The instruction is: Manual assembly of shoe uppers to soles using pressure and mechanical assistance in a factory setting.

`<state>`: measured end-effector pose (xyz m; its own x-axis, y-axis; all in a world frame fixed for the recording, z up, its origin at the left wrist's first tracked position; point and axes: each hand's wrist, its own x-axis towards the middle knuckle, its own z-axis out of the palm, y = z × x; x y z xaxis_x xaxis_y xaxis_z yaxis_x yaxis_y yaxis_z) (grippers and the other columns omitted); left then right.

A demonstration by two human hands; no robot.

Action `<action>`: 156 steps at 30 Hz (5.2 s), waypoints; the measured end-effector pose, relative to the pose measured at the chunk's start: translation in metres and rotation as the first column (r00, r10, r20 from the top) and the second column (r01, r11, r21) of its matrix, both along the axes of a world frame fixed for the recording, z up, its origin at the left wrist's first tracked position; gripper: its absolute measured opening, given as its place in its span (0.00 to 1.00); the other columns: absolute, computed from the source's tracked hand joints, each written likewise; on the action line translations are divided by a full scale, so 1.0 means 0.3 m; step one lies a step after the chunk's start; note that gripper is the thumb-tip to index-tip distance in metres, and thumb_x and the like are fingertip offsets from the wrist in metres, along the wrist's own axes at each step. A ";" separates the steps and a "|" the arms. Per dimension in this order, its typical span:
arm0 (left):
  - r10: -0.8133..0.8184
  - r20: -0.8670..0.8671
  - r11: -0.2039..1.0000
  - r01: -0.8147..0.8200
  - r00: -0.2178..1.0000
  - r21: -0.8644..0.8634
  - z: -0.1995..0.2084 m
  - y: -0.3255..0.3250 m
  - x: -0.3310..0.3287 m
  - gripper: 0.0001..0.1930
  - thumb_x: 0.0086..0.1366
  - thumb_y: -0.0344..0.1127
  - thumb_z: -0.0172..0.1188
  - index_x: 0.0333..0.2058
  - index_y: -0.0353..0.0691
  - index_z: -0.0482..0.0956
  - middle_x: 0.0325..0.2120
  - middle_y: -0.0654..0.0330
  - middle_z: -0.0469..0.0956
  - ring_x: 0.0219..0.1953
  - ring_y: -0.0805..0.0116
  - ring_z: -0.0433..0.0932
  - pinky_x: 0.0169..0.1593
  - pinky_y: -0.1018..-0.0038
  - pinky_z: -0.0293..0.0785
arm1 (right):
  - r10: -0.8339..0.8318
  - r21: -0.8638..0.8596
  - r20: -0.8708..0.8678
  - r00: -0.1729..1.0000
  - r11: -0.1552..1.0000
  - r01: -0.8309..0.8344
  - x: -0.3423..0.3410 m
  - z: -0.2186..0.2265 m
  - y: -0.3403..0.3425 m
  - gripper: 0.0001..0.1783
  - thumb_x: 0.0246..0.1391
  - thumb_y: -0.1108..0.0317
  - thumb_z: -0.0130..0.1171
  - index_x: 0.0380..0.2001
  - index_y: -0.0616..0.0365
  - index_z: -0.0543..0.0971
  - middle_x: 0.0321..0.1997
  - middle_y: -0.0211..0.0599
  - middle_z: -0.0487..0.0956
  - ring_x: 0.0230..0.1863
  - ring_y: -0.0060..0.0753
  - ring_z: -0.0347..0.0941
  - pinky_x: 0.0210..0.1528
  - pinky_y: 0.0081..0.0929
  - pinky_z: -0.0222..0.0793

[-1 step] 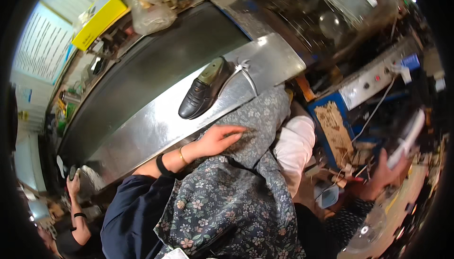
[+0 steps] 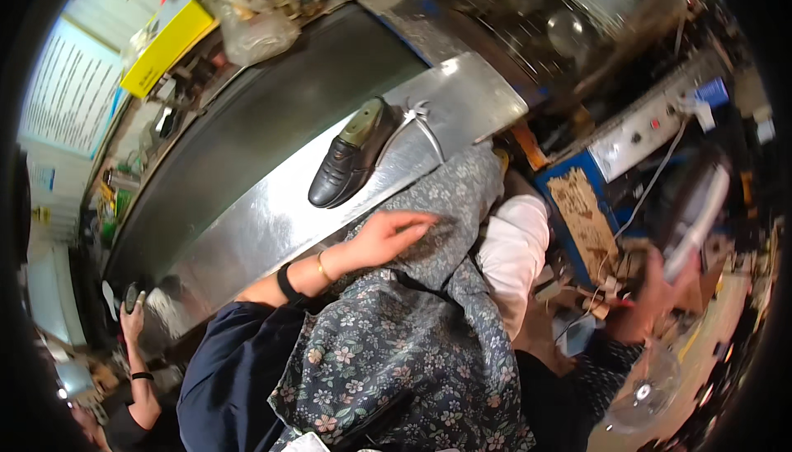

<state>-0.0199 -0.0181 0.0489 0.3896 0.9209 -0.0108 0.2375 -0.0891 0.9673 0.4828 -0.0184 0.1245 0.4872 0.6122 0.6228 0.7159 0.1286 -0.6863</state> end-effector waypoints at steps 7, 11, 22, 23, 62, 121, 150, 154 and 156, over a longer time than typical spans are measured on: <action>0.644 0.529 0.733 -0.246 0.552 -0.635 0.064 0.349 0.190 0.38 0.69 0.69 0.44 0.60 0.41 0.71 0.57 0.54 0.75 0.56 0.57 0.73 0.62 0.58 0.67 | 0.650 -0.237 0.063 0.757 0.747 -0.621 -0.888 -0.165 -0.064 0.51 0.44 0.69 0.71 0.71 0.59 0.58 0.71 0.54 0.63 0.73 0.51 0.57 0.67 0.41 0.60; 0.628 0.635 0.654 0.137 0.450 -0.744 -0.025 0.347 0.011 0.31 0.69 0.67 0.47 0.44 0.43 0.81 0.38 0.55 0.84 0.39 0.55 0.83 0.48 0.57 0.80 | 0.579 -0.239 -0.735 0.352 0.264 -0.934 -0.871 -0.310 -0.083 0.35 0.69 0.60 0.51 0.71 0.62 0.54 0.63 0.53 0.72 0.63 0.36 0.69 0.62 0.32 0.65; 0.212 0.294 0.962 -0.146 0.932 -0.231 0.035 0.274 0.147 0.27 0.78 0.52 0.36 0.53 0.35 0.74 0.47 0.48 0.80 0.49 0.54 0.79 0.55 0.62 0.74 | 0.357 0.186 -0.925 -0.134 0.116 -0.976 -0.619 -0.391 0.032 0.34 0.68 0.48 0.50 0.66 0.62 0.64 0.59 0.40 0.75 0.54 0.40 0.76 0.60 0.38 0.71; -0.043 0.070 0.996 0.048 0.997 -0.072 0.099 0.232 0.188 0.26 0.76 0.52 0.41 0.58 0.37 0.70 0.49 0.45 0.78 0.51 0.48 0.77 0.56 0.60 0.72 | 0.128 0.027 -0.992 0.011 0.296 -0.955 -0.572 -0.210 0.053 0.38 0.63 0.44 0.55 0.63 0.66 0.64 0.51 0.45 0.77 0.51 0.37 0.78 0.58 0.39 0.74; 0.724 0.347 0.678 -0.522 0.597 -0.517 -0.154 0.358 -0.277 0.23 0.70 0.40 0.58 0.59 0.36 0.67 0.45 0.53 0.79 0.42 0.66 0.81 0.46 0.70 0.79 | 0.507 0.044 -0.861 0.023 0.119 -0.992 -1.277 -0.306 0.196 0.54 0.56 0.55 0.69 0.74 0.56 0.46 0.76 0.48 0.52 0.72 0.44 0.56 0.69 0.35 0.58; -0.118 -0.089 0.987 0.107 0.989 -0.122 -0.089 -0.037 0.140 0.15 0.68 0.31 0.61 0.51 0.34 0.79 0.42 0.57 0.85 0.42 0.72 0.82 0.47 0.76 0.77 | -0.492 -0.216 0.535 0.687 0.706 0.674 0.494 0.215 0.199 0.33 0.49 0.50 0.65 0.62 0.31 0.74 0.70 0.48 0.63 0.58 0.61 0.64 0.60 0.47 0.67; 0.072 0.124 0.993 -0.083 0.990 0.085 -0.055 0.188 0.168 0.39 0.59 0.29 0.68 0.66 0.36 0.60 0.55 0.53 0.73 0.57 0.65 0.72 0.60 0.70 0.68 | 0.631 -0.365 -0.376 0.679 0.573 -0.734 -0.933 -0.175 0.179 0.17 0.61 0.63 0.60 0.51 0.59 0.80 0.44 0.53 0.83 0.47 0.49 0.81 0.49 0.34 0.75; 0.136 0.065 0.973 -0.146 0.989 0.181 -0.054 0.189 0.164 0.37 0.57 0.30 0.69 0.63 0.36 0.63 0.54 0.51 0.73 0.57 0.61 0.73 0.61 0.67 0.68 | 0.610 -0.329 -0.354 0.709 0.629 -0.705 -0.977 -0.175 0.178 0.16 0.59 0.66 0.61 0.49 0.61 0.81 0.43 0.53 0.83 0.45 0.47 0.83 0.46 0.32 0.76; 0.137 0.054 0.968 -0.145 0.989 0.203 -0.056 0.198 0.158 0.36 0.57 0.30 0.69 0.63 0.36 0.63 0.54 0.50 0.73 0.57 0.60 0.73 0.61 0.67 0.68 | 0.605 -0.333 -0.345 0.718 0.636 -0.696 -0.986 -0.185 0.180 0.16 0.59 0.66 0.61 0.49 0.61 0.81 0.43 0.53 0.83 0.45 0.47 0.83 0.46 0.32 0.76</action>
